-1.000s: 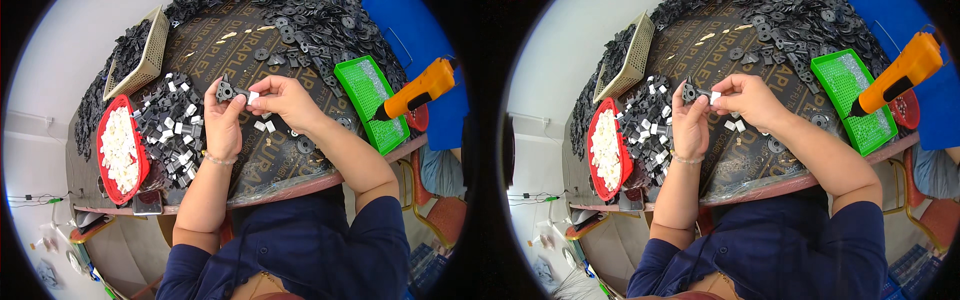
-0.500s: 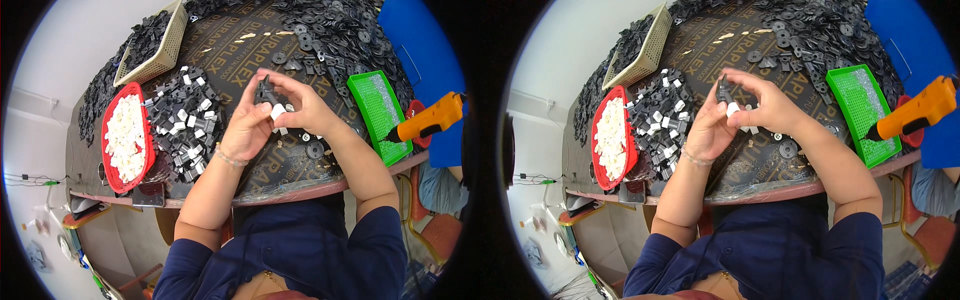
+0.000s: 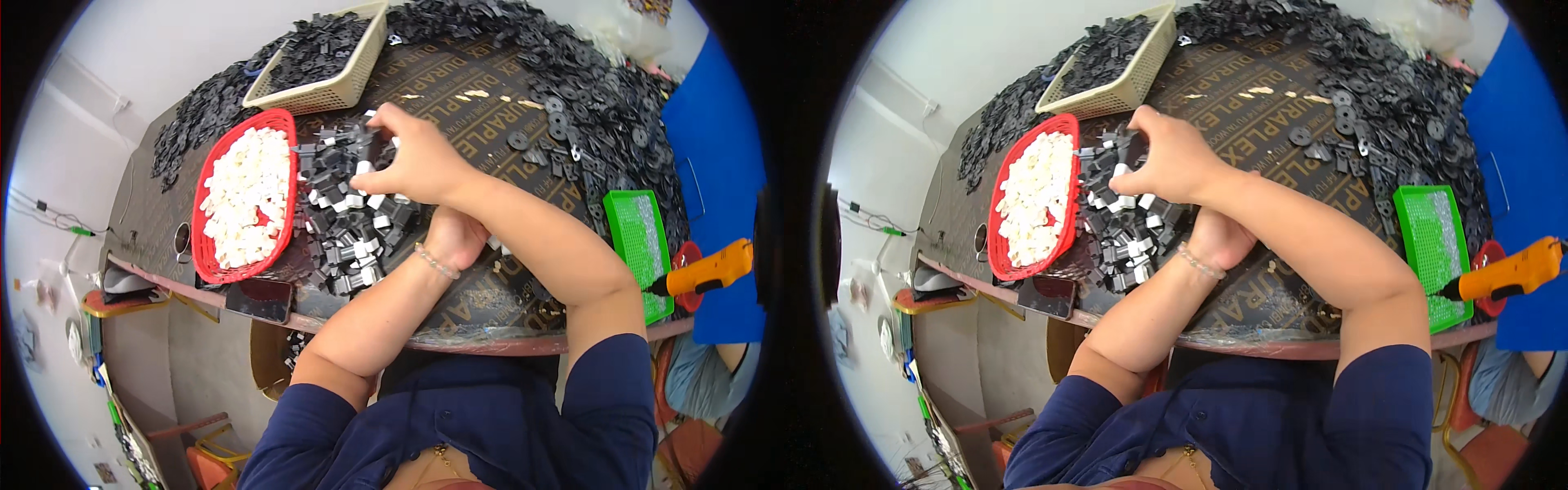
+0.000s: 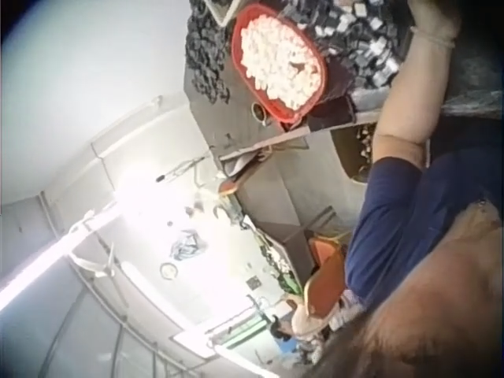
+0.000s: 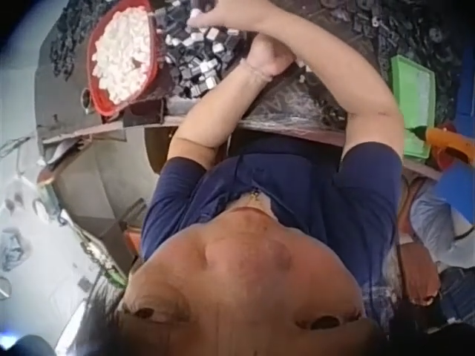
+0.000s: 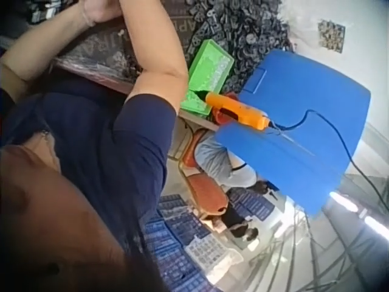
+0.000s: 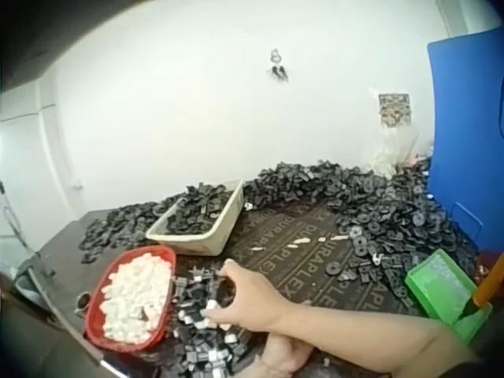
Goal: Assembling small black plastic components by inserting white inserts at a workbench.
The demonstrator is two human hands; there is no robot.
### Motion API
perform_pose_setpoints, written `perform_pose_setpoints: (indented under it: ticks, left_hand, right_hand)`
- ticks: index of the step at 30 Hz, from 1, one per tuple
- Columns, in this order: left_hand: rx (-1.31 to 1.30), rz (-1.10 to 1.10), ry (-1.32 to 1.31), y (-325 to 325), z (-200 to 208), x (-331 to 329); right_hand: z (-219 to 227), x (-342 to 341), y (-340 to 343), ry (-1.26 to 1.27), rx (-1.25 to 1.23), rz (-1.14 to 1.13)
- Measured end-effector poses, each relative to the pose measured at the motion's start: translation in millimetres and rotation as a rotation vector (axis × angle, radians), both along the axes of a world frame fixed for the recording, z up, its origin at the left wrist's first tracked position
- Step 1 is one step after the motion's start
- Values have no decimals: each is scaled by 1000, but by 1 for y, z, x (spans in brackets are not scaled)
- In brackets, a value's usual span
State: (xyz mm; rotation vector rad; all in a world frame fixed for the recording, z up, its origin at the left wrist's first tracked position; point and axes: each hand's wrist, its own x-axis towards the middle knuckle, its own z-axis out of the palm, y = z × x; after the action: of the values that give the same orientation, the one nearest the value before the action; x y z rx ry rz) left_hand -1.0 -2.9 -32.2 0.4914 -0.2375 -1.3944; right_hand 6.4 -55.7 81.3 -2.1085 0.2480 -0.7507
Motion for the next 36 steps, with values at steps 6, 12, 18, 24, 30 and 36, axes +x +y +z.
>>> perform_pose_setpoints:
  ticks: [6, 12, 18, 24, 30, 36]
  left_hand:
    - [0, -58, 146, -2, -10, 2]
    - [84, 28, 147, 3, 5, -1]
    - [228, 32, 136, 6, 13, -5]
    - [256, 17, 134, 7, 13, -1]
    - [239, 10, 91, 3, 14, -3]
    - [242, 29, 77, 2, 14, 1]
  right_hand:
    - [-14, 52, 19, 51, -476, 183]
    - [-20, 37, -14, 6, -468, 167]
    - [-29, -32, -176, 816, -570, -213]
    - [-45, -65, -200, 1006, -374, -86]
    - [-14, -71, -189, 628, -272, -241]
    - [2, -43, -167, 538, -214, -154]
